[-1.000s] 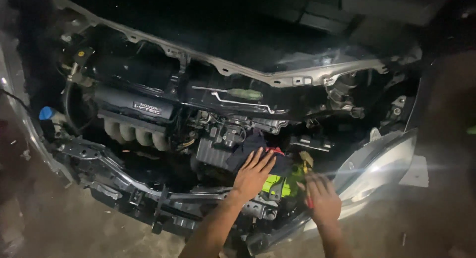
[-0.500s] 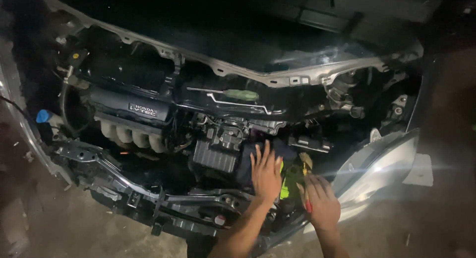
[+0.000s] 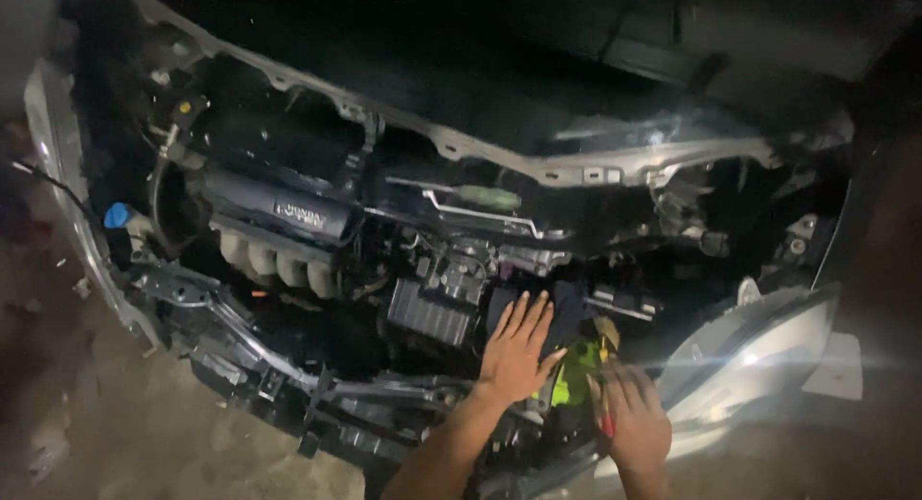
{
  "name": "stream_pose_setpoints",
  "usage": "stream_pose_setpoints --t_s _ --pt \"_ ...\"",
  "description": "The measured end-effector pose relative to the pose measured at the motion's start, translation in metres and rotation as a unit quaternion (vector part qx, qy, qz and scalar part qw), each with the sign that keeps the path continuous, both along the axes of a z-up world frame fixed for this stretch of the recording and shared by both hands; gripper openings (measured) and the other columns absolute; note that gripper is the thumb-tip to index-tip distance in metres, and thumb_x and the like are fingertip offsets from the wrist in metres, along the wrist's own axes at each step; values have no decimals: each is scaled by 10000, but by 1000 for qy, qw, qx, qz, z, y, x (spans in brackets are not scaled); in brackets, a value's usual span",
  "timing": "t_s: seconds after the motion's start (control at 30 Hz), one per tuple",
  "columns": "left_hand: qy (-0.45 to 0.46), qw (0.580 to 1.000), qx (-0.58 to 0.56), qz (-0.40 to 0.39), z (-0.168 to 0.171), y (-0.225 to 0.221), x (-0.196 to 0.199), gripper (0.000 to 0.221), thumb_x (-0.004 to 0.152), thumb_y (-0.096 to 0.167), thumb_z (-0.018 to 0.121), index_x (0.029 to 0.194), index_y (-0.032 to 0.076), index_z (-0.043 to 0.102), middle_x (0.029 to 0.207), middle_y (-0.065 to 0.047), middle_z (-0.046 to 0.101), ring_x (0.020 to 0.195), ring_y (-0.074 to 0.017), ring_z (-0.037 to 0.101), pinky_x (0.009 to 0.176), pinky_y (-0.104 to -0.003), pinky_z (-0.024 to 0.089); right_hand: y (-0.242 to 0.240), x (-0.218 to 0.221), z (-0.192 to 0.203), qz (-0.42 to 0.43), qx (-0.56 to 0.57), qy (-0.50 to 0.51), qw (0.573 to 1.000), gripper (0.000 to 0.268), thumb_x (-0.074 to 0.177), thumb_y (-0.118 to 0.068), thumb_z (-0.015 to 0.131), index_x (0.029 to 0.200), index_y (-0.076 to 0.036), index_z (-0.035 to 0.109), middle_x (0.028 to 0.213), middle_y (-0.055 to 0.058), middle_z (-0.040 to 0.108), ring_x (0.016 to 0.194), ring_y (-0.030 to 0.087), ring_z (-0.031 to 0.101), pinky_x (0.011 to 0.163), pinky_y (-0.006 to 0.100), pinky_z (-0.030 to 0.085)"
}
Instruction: The person cleans the engine bay of a Honda car using a brush and a dark cloth. They scrub various components, including the battery and engine block, and wipe away debris. The person then moves to the front bumper area to clean the headlight and surrounding parts.
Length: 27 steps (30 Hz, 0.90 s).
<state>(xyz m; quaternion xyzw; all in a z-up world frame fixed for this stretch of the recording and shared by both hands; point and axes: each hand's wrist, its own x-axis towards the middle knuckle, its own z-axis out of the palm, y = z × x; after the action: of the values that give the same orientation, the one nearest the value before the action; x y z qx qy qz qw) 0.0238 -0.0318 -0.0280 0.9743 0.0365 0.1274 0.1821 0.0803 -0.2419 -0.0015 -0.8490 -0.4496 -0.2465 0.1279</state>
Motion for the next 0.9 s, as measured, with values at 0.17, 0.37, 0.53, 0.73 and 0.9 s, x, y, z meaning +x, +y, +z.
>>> stream_pose_setpoints --t_s 0.17,0.37,0.53,0.73,0.9 --pt "5 999 31 44 -9 -4 22 682 1095 497 306 1462 -38 513 1589 -175 447 1518 -379 317 1275 -510 176 -16 3 -31 -18 -36 37 998 367 875 -248 729 1187 -57 705 1272 126 716 1107 322 671 1002 380 536" --pt "2 1000 18 18 -4 -4 0 628 1097 452 382 1544 15 438 1659 -102 357 1549 -335 260 1255 -498 201 0 2 -7 -20 -4 20 1000 274 898 -248 746 1087 -51 726 1186 119 746 1042 322 689 970 382 546" --pt "-3 997 4 71 0 -3 23 571 1069 441 396 1350 9 641 1575 -152 480 1494 -402 351 1256 -557 174 -3 -2 -8 -30 -18 30 999 337 955 -292 651 1193 -61 710 1235 114 730 1079 332 678 987 381 536" --pt "20 1000 15 5 -5 -7 -13 601 1058 401 492 1560 75 432 1674 -89 323 1547 -362 239 1250 -542 181 1 -3 1 -14 8 12 1000 213 906 -219 752 1038 -55 723 1131 127 747 1019 311 691 961 373 547" --pt "93 992 11 84 10 -11 26 606 1065 453 314 1530 91 453 1646 -129 353 1545 -399 215 1262 -590 54 -9 -1 -11 -18 -9 33 999 291 885 -143 693 1164 -61 701 1266 102 712 1111 315 659 1005 381 533"
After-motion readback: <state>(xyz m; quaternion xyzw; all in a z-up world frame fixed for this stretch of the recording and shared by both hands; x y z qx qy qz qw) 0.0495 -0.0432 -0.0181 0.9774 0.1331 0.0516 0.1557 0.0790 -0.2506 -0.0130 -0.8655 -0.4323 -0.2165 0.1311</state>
